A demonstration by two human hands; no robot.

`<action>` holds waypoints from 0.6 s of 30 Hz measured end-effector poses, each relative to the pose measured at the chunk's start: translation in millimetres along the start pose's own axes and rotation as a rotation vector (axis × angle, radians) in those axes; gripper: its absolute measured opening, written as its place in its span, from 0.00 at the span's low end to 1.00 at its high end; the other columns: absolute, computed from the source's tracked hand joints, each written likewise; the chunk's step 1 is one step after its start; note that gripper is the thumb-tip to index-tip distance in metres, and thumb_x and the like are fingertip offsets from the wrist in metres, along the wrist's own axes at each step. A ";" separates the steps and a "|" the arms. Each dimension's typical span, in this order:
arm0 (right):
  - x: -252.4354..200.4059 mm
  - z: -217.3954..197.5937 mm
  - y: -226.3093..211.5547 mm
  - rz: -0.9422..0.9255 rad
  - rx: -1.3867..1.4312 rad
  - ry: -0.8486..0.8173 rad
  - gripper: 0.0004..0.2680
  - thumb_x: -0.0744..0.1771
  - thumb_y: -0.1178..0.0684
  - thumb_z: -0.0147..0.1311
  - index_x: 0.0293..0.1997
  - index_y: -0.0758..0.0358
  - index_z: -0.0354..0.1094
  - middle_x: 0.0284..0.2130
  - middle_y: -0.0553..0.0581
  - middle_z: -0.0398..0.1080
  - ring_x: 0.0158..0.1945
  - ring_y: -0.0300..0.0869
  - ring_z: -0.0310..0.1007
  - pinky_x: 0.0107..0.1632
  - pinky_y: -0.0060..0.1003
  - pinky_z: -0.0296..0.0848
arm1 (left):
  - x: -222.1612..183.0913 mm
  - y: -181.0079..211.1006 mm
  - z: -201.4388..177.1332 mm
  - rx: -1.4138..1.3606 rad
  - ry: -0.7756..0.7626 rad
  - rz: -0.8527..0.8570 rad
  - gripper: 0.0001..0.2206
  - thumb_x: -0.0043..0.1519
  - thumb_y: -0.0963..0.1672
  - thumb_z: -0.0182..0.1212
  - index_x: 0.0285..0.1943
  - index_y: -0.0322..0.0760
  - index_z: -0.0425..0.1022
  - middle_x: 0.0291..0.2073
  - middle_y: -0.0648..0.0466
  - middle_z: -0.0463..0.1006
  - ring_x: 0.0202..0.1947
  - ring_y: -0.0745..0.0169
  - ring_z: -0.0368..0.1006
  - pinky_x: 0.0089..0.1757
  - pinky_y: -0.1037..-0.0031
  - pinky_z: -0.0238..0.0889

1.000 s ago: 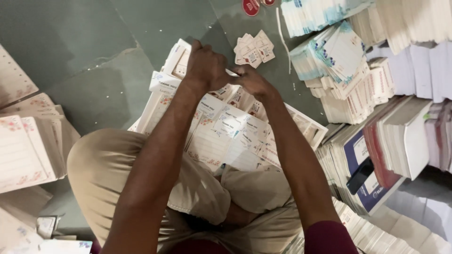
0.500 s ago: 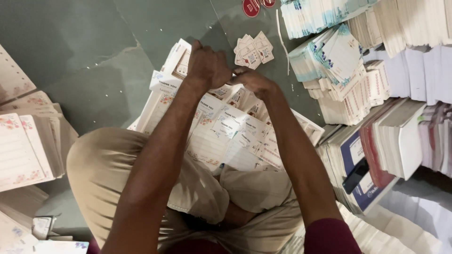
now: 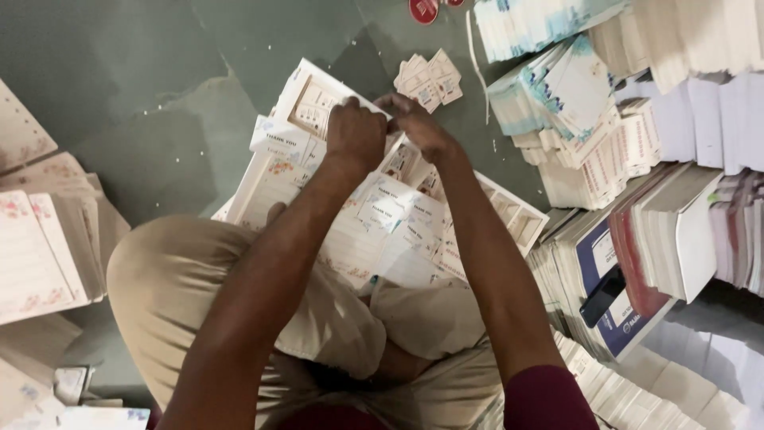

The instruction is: The recorder is sitting on the floor and sorting through a large quantity of printed 'Thank You' cards and other stationery items, organizing them into piles.

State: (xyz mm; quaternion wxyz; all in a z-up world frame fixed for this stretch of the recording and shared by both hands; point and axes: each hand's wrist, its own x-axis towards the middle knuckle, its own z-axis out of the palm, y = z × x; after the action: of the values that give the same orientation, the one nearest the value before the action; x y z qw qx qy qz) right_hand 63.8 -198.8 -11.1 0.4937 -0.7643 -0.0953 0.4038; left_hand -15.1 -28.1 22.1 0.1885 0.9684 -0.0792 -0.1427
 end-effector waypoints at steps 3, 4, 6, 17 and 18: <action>-2.9 2.5 -4.5 -0.010 0.056 0.035 0.14 0.66 0.62 0.48 0.58 0.66 0.64 0.48 0.55 0.73 0.50 0.41 0.74 0.53 0.40 0.74 | 2.7 0.2 5.3 -0.017 -0.010 0.036 0.07 0.61 0.45 0.61 0.44 0.46 0.84 0.36 0.52 0.84 0.48 0.54 0.77 0.45 0.63 0.68; -2.2 6.1 2.5 -0.007 0.057 0.025 0.14 0.66 0.62 0.48 0.58 0.66 0.64 0.48 0.55 0.73 0.50 0.41 0.74 0.53 0.40 0.74 | -2.5 1.6 -0.7 -0.018 -0.014 0.027 0.07 0.61 0.45 0.61 0.44 0.46 0.84 0.36 0.52 0.84 0.48 0.54 0.77 0.45 0.63 0.68; -1.9 4.1 15.2 -0.222 -0.012 0.039 0.15 0.63 0.64 0.52 0.56 0.68 0.66 0.46 0.57 0.74 0.48 0.42 0.73 0.53 0.40 0.73 | -4.4 8.8 -14.4 -0.064 -0.013 0.045 0.13 0.56 0.46 0.65 0.50 0.44 0.81 0.36 0.49 0.84 0.40 0.53 0.80 0.41 0.63 0.71; -0.9 -41.3 53.6 -0.536 0.159 -0.160 0.09 0.68 0.50 0.45 0.44 0.66 0.62 0.40 0.52 0.67 0.44 0.40 0.66 0.70 0.32 0.56 | -3.2 -35.4 -48.9 -0.357 0.451 -0.106 0.10 0.54 0.48 0.70 0.38 0.39 0.82 0.32 0.46 0.82 0.38 0.42 0.78 0.38 0.55 0.69; -12.7 -33.6 34.0 -0.362 0.486 -0.266 0.13 0.71 0.47 0.39 0.49 0.69 0.62 0.45 0.57 0.68 0.50 0.44 0.65 0.70 0.29 0.56 | -0.6 -37.1 -43.9 -0.375 0.452 -0.112 0.11 0.54 0.48 0.70 0.38 0.39 0.81 0.32 0.46 0.82 0.38 0.42 0.78 0.38 0.53 0.69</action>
State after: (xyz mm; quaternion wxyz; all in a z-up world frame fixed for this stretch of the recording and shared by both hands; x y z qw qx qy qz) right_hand 70.8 -245.4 -26.5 0.7086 -0.5354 -0.1939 0.4167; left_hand 1.5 21.0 46.9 0.3688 0.9268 0.0461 0.0541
